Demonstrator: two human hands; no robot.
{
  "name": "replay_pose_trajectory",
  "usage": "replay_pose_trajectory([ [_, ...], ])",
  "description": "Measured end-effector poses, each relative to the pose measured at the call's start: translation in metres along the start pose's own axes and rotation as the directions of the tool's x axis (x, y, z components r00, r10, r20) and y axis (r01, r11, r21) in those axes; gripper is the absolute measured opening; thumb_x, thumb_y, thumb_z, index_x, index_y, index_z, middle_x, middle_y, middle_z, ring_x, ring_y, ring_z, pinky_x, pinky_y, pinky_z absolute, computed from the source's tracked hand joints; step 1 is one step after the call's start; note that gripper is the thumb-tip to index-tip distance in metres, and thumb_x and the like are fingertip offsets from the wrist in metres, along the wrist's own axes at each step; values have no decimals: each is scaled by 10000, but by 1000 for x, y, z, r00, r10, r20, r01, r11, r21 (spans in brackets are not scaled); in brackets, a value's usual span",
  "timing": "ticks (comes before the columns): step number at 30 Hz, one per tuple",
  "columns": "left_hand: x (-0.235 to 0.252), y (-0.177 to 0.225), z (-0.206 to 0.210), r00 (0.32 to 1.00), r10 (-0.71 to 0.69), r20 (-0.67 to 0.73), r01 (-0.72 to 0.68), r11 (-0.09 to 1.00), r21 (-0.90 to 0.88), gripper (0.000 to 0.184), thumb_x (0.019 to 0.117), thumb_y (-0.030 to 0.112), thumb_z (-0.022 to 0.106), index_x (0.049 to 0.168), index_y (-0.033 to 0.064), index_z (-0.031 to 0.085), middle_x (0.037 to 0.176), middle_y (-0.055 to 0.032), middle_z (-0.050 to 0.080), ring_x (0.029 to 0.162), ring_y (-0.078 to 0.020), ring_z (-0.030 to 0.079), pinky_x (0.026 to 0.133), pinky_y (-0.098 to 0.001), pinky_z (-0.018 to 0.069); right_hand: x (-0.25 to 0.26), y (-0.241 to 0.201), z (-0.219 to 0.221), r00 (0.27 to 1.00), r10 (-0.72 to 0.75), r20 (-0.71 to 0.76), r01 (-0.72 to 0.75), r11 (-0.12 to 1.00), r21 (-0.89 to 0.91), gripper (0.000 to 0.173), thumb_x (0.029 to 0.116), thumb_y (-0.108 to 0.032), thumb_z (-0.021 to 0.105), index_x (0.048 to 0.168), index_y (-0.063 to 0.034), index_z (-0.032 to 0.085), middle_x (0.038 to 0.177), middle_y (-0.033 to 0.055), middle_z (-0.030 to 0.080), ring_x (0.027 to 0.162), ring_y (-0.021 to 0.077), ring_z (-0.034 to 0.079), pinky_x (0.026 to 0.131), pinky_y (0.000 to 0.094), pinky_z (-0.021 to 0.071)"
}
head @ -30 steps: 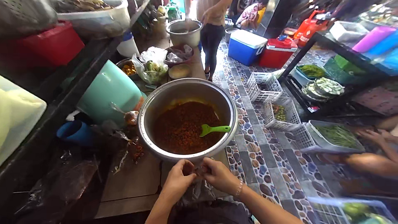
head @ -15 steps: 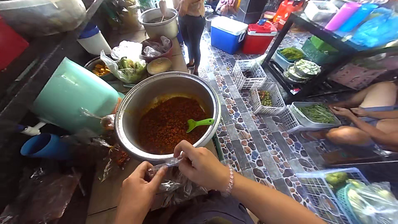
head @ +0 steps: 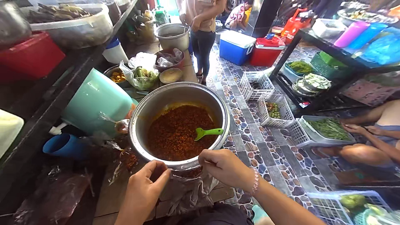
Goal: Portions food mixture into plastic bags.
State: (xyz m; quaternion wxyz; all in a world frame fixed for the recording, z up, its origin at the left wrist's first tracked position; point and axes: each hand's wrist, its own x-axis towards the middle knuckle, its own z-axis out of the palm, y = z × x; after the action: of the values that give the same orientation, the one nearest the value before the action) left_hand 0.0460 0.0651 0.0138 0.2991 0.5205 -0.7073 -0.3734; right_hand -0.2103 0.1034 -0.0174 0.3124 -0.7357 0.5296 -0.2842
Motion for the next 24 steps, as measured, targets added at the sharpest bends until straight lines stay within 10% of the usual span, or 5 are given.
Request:
replay_pose_trajectory([
  [4, 12, 9, 22, 994, 71, 82, -39, 937, -348, 83, 872, 134, 692, 920, 67, 703, 762, 9, 708, 677, -98, 690, 634, -271, 600, 11, -4, 33, 988, -146, 41, 129, 954, 269, 438, 983, -394, 681, 1191, -12, 629, 1119, 142, 660, 983, 197, 664, 847, 375, 577],
  [10, 25, -14, 32, 911, 355, 210, -200, 825, -528, 567, 824, 485, 806, 1290, 210, 636, 1176, 55, 688, 1086, -93, 650, 951, -312, 553, 25, -42, 15, 929, -230, -289, 198, 971, -136, 291, 1018, -298, 599, 808, -98, 620, 631, 13, 555, 585, 137, 572, 525, 355, 473],
  [15, 1, 36, 35, 898, 202, 390, -70, 943, -327, 410, 811, 152, 799, 1144, -49, 669, 982, -38, 729, 952, -24, 676, 881, -238, 548, 42, -108, -6, 747, -524, -409, 456, 852, -258, 293, 962, -220, 645, 697, -108, 593, 550, -10, 504, 496, 106, 519, 438, 295, 388],
  [20, 34, 31, 27, 879, 426, 216, -300, 843, -446, 331, 1046, 343, 515, 1091, 103, 739, 1191, -19, 730, 1154, -134, 658, 1088, -396, 478, 77, -81, -70, 855, -89, -512, 253, 932, 260, 321, 951, -200, 689, 692, -109, 522, 531, -7, 440, 426, 74, 383, 404, 221, 298],
  [24, 54, 25, 25, 904, 428, 3, -376, 797, -472, 421, 1105, 360, 383, 988, 92, 685, 1028, -45, 744, 1071, -193, 697, 1067, -422, 517, 96, -31, -66, 974, 68, -217, 121, 652, 748, 562, 958, -707, 498, 1272, -242, 517, 814, -21, 659, 570, 79, 599, 505, 236, 516],
])
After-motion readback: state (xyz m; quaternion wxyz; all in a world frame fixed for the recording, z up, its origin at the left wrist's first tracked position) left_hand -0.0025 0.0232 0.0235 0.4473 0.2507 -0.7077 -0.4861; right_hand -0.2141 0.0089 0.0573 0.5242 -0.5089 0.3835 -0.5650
